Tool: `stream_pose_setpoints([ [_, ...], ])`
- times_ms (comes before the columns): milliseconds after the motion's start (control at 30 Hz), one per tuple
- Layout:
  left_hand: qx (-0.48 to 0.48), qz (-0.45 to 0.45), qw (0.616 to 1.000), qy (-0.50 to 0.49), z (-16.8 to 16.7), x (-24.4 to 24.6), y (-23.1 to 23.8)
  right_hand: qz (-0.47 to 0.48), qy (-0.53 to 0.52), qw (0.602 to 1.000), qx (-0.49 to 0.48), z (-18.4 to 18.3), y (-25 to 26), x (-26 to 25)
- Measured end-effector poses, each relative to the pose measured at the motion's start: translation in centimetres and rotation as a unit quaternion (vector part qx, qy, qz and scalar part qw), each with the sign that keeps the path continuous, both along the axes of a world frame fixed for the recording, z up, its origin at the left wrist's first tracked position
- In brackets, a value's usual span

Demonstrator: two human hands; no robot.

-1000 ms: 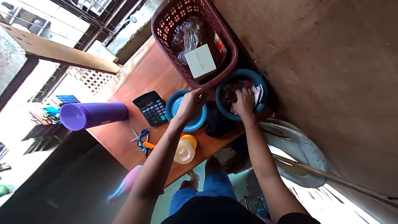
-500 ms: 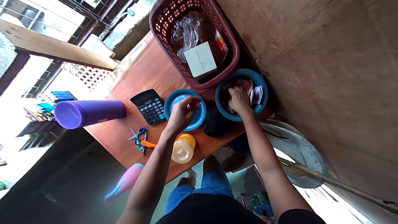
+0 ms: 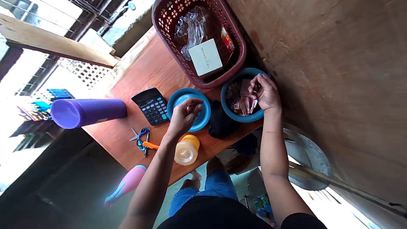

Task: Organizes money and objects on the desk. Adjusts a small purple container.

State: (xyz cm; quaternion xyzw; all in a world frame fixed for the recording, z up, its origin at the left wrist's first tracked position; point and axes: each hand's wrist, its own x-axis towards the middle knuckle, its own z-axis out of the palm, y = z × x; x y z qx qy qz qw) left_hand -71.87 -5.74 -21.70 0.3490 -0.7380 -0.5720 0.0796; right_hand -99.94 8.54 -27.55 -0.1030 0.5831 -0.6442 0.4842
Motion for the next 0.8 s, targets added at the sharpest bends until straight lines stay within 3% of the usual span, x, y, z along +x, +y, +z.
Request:
stream_pose_setpoints([
  [100,0.004,-0.003,1.0,0.0,-0.1,-0.1,0.3,0.032,0.186,0.976,0.108,-1.3,-2.3,1.4],
  [200,0.005,-0.001,1.0,0.004,0.2,-0.2,0.7,0.132,0.379,0.864,0.304,-1.8,-4.3,2.9],
  [300,0.0,0.005,1.0,0.015,0.5,0.0,0.8,0.2,0.438,0.781,0.399,-1.8,-5.3,3.9],
  [567,-0.012,0.013,1.0,0.003,1.2,1.3,0.8,0.278,0.404,0.778,0.393,-1.4,-4.3,3.3],
  [800,-0.002,0.012,1.0,0.01,0.8,1.3,1.5,0.387,0.398,0.711,0.432,-0.4,-5.0,3.5],
])
